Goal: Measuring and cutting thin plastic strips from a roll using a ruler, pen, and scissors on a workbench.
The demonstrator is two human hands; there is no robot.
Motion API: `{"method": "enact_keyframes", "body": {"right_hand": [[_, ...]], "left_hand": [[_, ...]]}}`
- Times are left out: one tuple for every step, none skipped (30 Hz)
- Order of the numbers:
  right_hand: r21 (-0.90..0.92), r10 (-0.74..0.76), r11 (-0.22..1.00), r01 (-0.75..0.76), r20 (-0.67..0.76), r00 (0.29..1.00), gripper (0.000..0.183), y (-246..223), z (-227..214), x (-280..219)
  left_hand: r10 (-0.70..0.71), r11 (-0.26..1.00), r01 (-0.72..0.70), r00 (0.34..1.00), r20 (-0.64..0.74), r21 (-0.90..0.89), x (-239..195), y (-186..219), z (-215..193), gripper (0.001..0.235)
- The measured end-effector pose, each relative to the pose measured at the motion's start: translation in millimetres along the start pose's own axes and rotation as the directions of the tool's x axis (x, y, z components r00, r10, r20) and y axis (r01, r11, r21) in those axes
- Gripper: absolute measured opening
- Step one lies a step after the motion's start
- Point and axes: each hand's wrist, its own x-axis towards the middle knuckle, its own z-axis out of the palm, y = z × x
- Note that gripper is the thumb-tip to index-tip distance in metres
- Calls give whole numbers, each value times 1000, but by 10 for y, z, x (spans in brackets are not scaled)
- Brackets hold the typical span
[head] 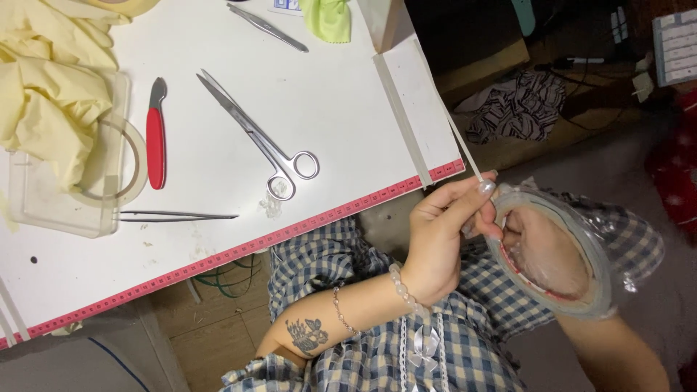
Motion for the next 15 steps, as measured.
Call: {"method": "enact_keyframes", "body": {"right_hand": [[129, 96, 987, -93, -18, 995, 38, -129, 1, -84], [257, 193, 949, -181, -22, 981, 39, -256, 1, -170], [255, 191, 950, -179, -21, 981, 39, -145, -13, -94], [265, -67, 963, 42, 86, 994, 32, -30, -25, -21], [298, -319, 920, 255, 190, 929, 29, 84, -38, 53], [297, -320, 920, 256, 192, 928, 29, 39, -59, 2], [21, -279, 960, 279, 107, 954, 30, -5, -80, -49], [-256, -260, 933, 254, 12, 966, 31, -40, -97, -107], [-257, -259, 933, 254, 14, 966, 31, 11, -98, -90], [-358, -156, 924, 132, -38, 987, 29, 54, -102, -67], [-447, -57, 895, 6, -102, 993, 28, 97, -107, -44], [-447, -60, 894, 8, -102, 993, 28, 108, -110, -45], [-444, -94, 895, 46, -86, 992, 26, 119, -112, -46], [-440, -126, 894, 83, -70, 990, 26, 133, -114, -49], [-441, -127, 894, 84, -69, 989, 26, 55, -100, -88]], "left_hand": [[4, 1000, -4, 1000, 8, 2, -7, 13, 12, 27], [8, 1000, -8, 1000, 15, 3, -15, 25, 26, 27], [11, 1000, -11, 1000, 15, 2, -18, 35, 38, 27], [23, 1000, -23, 999, 26, -1, -23, 44, 48, 26], [35, 999, -35, 999, 37, -4, -28, 53, 59, 24], [38, 999, -38, 999, 36, -5, -27, 57, 69, 24], [43, 999, -42, 997, 56, -28, -26, 59, 79, 25], [47, 998, -44, 996, 74, -50, -34, 57, 83, 25], [48, 998, -44, 996, 72, -51, -41, 56, 86, 25], [54, 997, -50, 996, 72, -59, -40, 60, 93, 25], [61, 996, -56, 995, 73, -66, -40, 65, 102, 24], [63, 996, -58, 995, 73, -66, -49, 80, 106, 24], [67, 996, -62, 995, 78, -60, -57, 95, 109, 25], [70, 996, -66, 994, 80, -54, -68, 108, 112, 25], [72, 996, -68, 994, 79, -54, -72, 114, 109, 25]]}}
